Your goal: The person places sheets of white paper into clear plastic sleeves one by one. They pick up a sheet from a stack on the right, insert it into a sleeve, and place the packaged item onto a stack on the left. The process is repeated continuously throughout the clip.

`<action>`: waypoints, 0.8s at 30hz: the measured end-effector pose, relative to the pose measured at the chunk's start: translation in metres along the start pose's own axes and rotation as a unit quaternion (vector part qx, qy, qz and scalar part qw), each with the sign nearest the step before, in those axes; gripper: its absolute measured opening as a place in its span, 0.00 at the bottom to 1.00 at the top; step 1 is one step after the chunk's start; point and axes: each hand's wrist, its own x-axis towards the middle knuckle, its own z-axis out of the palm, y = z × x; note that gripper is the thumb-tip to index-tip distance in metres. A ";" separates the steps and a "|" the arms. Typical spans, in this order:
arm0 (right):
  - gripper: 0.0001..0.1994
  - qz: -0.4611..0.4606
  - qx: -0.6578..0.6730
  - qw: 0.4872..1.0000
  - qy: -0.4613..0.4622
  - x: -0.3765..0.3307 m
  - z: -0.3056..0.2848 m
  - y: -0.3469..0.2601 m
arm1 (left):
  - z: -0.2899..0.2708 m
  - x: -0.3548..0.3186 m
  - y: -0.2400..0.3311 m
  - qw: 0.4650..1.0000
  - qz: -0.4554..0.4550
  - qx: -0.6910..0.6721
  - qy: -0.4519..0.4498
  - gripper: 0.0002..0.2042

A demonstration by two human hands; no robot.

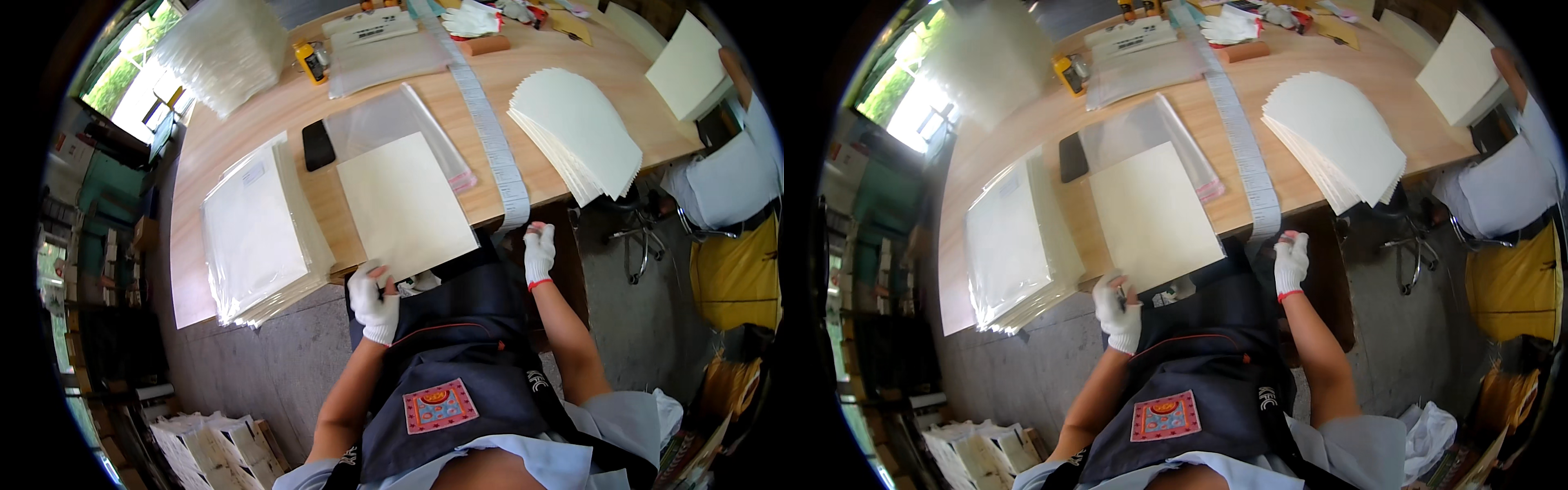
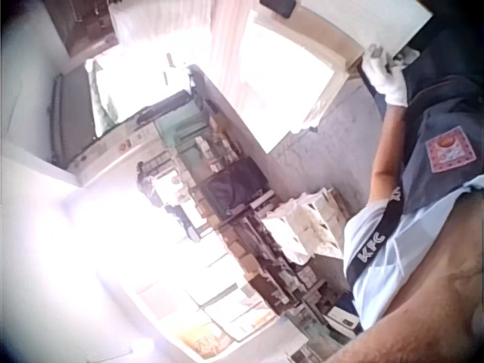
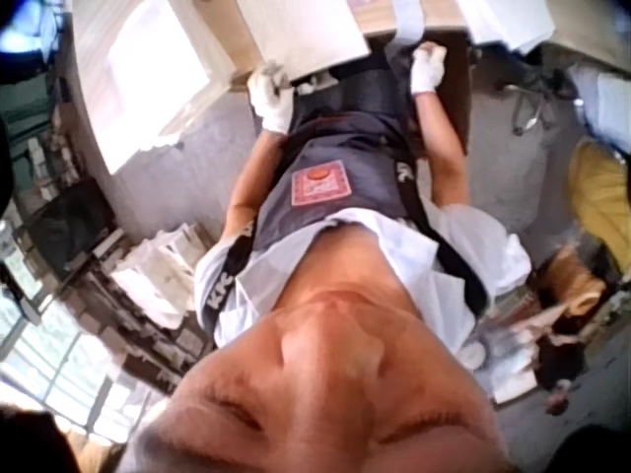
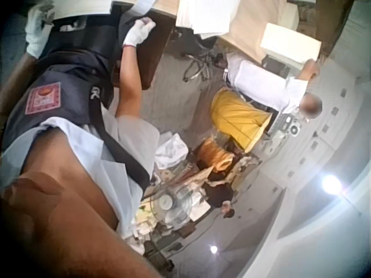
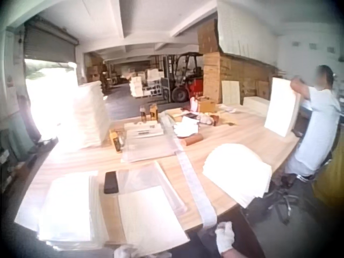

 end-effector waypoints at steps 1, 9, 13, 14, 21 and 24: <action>0.14 -0.041 -0.076 0.996 -0.023 0.005 -0.001 0.005 | 0.008 0.014 0.009 0.995 0.074 0.036 -0.064 0.12; 0.15 -0.014 -0.063 0.962 -0.267 0.028 -0.020 0.031 | 0.079 0.051 0.024 0.976 0.106 0.082 -0.170 0.17; 0.04 -0.019 0.062 0.974 -0.218 -0.013 -0.053 -0.055 | 0.083 0.025 0.054 0.926 -0.094 -0.165 -0.326 0.16; 0.04 -0.089 0.054 0.971 -0.213 -0.020 -0.062 -0.067 | 0.088 0.022 0.070 0.875 -0.172 -0.271 -0.362 0.15; 0.08 -0.370 -0.191 0.889 -0.189 -0.045 -0.082 -0.127 | 0.121 0.007 0.095 0.558 -0.496 -0.508 -0.429 0.09; 0.09 -0.446 -0.190 0.863 -0.145 -0.049 -0.083 -0.137 | 0.125 0.009 0.096 0.566 -0.488 -0.510 -0.426 0.06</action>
